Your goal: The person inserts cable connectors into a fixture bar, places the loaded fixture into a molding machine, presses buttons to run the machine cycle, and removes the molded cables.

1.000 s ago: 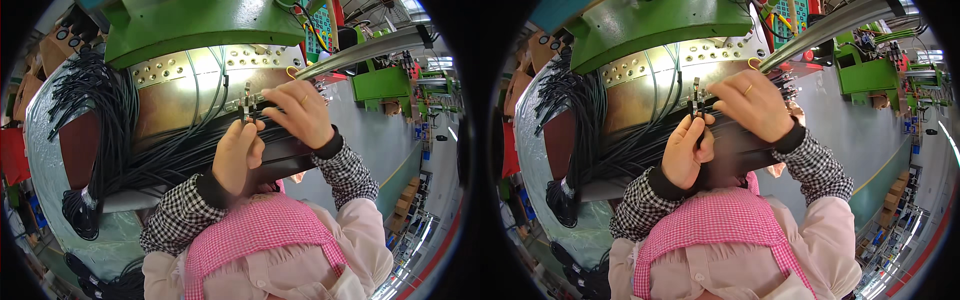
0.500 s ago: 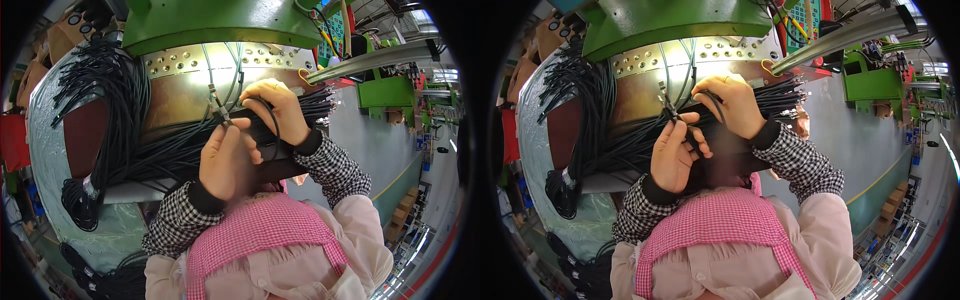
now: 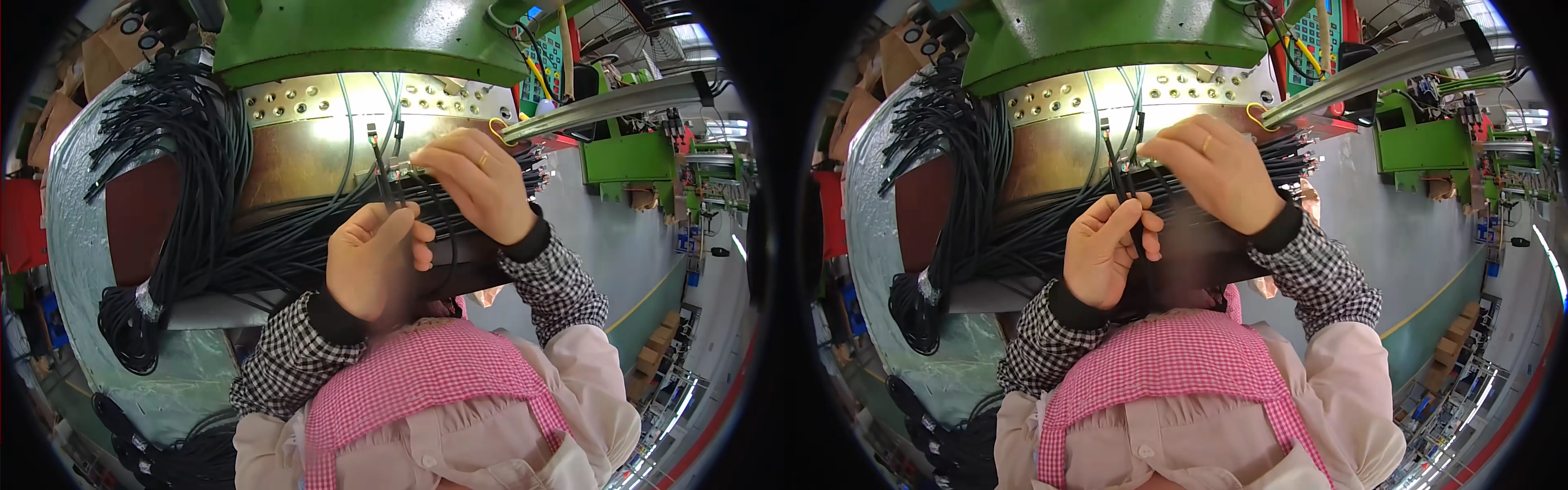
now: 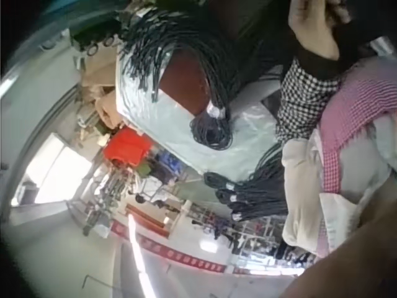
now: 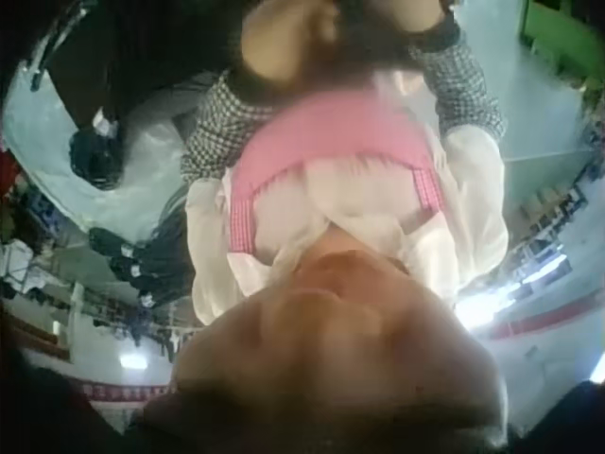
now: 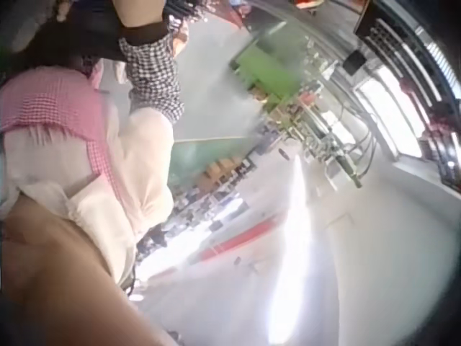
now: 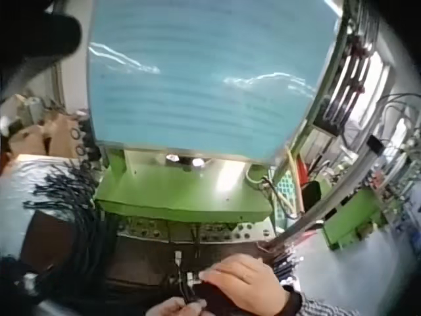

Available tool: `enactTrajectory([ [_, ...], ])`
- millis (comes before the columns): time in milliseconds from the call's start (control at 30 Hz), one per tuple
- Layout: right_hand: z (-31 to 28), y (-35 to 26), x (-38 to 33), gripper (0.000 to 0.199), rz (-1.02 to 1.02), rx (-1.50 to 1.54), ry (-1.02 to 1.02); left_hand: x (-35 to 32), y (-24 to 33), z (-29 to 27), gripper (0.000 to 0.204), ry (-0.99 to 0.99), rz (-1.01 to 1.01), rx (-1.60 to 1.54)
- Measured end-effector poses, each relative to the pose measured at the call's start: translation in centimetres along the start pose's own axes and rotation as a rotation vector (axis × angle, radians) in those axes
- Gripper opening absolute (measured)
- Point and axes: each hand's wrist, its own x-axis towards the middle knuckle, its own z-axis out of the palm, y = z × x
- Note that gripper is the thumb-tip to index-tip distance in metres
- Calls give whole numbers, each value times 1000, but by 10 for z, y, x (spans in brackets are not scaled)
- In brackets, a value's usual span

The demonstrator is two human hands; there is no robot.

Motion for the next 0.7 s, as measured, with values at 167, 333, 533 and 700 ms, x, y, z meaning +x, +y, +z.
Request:
enactTrajectory([
  [167,-2,1,-4,33,-155,-133,-56,-2,2,9,14,-130,-112,-27],
  [333,18,11,-26,14,275,49,39,3,-5,-6,22,-74,-8,51],
  [533,21,11,-26,14,342,187,67,5,-7,-7,24,-32,-39,24],
  [700,29,11,-28,17,182,-28,100,5,-7,-7,22,-23,-69,26],
])
